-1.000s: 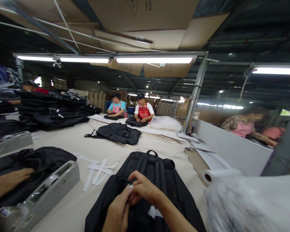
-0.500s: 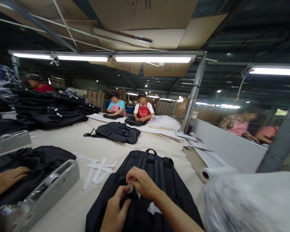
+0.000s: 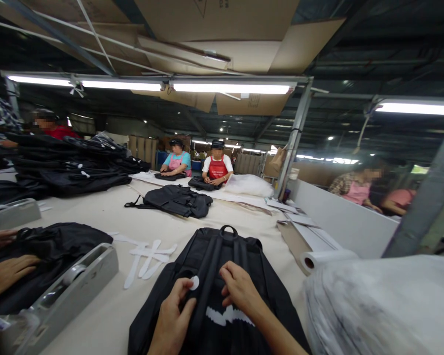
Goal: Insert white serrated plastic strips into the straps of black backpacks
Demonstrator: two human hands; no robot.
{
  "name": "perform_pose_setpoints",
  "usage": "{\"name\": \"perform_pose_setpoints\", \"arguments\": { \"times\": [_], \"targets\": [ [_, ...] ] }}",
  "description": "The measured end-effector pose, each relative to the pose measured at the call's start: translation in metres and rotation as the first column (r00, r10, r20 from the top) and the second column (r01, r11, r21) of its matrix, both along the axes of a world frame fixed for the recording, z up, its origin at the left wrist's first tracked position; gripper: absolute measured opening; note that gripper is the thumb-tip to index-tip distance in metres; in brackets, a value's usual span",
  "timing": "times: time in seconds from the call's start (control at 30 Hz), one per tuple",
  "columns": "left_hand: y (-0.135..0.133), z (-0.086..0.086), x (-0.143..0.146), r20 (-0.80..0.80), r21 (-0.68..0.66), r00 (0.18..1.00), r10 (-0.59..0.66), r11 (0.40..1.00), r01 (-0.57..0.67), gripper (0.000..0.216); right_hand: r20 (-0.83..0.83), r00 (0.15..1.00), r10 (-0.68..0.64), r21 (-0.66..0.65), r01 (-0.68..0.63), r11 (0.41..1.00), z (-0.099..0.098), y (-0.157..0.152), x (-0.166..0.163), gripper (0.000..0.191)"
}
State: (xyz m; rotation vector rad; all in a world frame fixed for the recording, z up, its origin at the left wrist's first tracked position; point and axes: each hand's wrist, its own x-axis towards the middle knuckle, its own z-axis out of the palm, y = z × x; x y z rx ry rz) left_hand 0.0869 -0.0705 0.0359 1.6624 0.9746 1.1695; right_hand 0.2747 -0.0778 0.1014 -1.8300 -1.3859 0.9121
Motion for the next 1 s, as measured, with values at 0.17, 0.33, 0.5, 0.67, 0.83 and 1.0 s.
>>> {"name": "perform_pose_setpoints", "arguments": {
  "times": [0.17,0.33,0.5,0.67,0.83,1.0],
  "targets": [
    [0.001,-0.002,0.001,0.019,-0.021,1.0,-0.001,1.0,0.001,0.032,0.434,0.875,0.214,0.088,-0.277,0.957,-0.017,-0.038,0.006,0.014],
    [0.002,-0.001,0.002,0.035,-0.031,0.999,0.031,0.999,-0.03,0.036,0.871,0.37,0.324,-0.181,-0.371,0.911,-0.026,-0.042,-0.023,0.027],
    [0.002,-0.002,0.002,0.098,-0.043,0.995,0.033,0.999,-0.029,0.039,0.936,0.232,0.266,-0.136,-0.457,0.879,-0.034,-0.036,-0.032,0.028],
    [0.005,-0.004,0.002,0.116,-0.048,0.992,0.046,0.998,-0.041,0.043,0.825,0.557,0.095,0.207,-0.456,0.865,-0.026,-0.029,-0.011,0.016],
    [0.002,0.004,0.0,0.153,-0.034,0.988,-0.026,0.999,0.032,0.034,0.005,0.985,0.171,0.304,-0.165,0.938,-0.013,-0.018,-0.005,0.038],
    [0.001,0.011,-0.001,0.269,-0.108,0.963,-0.02,0.993,0.051,0.039,-0.28,0.93,0.24,0.326,-0.143,0.935,-0.003,-0.008,-0.024,0.047]
  ]
}}
